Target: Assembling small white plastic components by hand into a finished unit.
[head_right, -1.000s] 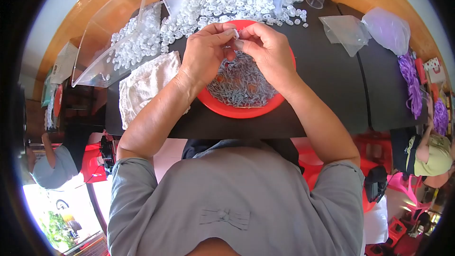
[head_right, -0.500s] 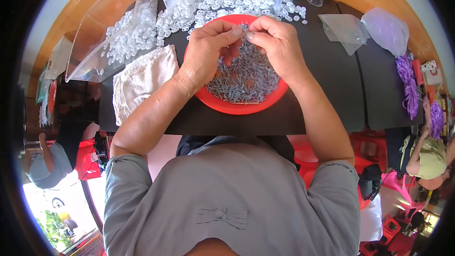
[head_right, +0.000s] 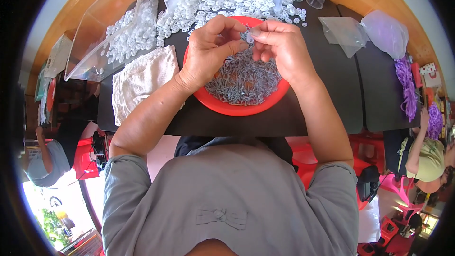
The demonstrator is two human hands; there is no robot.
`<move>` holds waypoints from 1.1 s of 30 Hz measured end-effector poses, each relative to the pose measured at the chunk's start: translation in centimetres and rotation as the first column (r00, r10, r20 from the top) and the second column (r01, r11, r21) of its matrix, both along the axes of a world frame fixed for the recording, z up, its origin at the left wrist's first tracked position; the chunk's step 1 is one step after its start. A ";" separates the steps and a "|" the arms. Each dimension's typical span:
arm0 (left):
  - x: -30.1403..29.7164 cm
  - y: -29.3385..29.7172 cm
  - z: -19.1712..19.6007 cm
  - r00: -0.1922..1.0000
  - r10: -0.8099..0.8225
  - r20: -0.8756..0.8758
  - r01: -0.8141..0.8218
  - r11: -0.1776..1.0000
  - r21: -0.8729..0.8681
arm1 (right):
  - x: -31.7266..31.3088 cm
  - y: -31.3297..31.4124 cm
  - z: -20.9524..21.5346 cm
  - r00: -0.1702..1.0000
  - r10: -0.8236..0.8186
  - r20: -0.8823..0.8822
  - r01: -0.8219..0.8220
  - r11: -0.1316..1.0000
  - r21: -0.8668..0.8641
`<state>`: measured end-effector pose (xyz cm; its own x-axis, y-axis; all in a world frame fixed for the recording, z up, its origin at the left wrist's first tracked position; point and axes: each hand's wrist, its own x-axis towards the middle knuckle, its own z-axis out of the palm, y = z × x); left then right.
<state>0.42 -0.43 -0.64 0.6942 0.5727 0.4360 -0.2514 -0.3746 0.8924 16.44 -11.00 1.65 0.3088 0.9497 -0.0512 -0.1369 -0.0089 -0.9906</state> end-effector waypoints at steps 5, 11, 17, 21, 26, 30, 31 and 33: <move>-0.2 0.1 0.7 0.996 0.016 0.091 -0.052 0.912 0.406 | -0.2 -0.1 0.0 0.991 0.043 -0.129 -0.045 0.999 -0.013; 0.3 0.8 0.9 0.977 0.047 0.208 -0.181 0.699 0.692 | 0.2 0.1 -0.7 0.949 0.134 -0.286 -0.141 0.990 -0.005; 0.6 0.9 0.0 0.973 0.049 0.225 -0.178 0.779 0.601 | -0.2 0.0 -0.4 0.935 0.139 -0.327 -0.152 0.988 -0.015; 0.6 0.4 0.0 0.980 0.064 0.188 -0.158 0.826 0.541 | 0.2 0.1 -0.9 0.942 0.116 -0.316 -0.129 0.991 -0.019; 0.6 0.4 0.2 0.973 0.057 0.225 -0.194 0.731 0.655 | 0.2 0.2 -0.8 0.941 0.105 -0.322 -0.117 0.993 -0.016; 0.6 0.6 0.2 0.971 0.054 0.231 -0.206 0.676 0.708 | -0.1 0.1 -0.4 0.938 0.118 -0.325 -0.129 0.992 -0.011; 0.7 0.5 0.1 0.973 0.063 0.221 -0.202 0.691 0.694 | 0.0 0.1 -0.5 0.938 0.117 -0.325 -0.128 0.992 -0.010; 0.7 0.4 -0.1 0.975 0.070 0.211 -0.198 0.707 0.679 | 0.2 0.2 -0.8 0.944 0.116 -0.308 -0.128 0.992 -0.020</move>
<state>1.14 0.00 -0.77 0.5190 0.1468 0.8421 -0.2614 -0.9107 0.3199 16.66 -10.83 0.87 0.1545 0.9744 -0.1634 -0.4286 -0.0829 -0.8997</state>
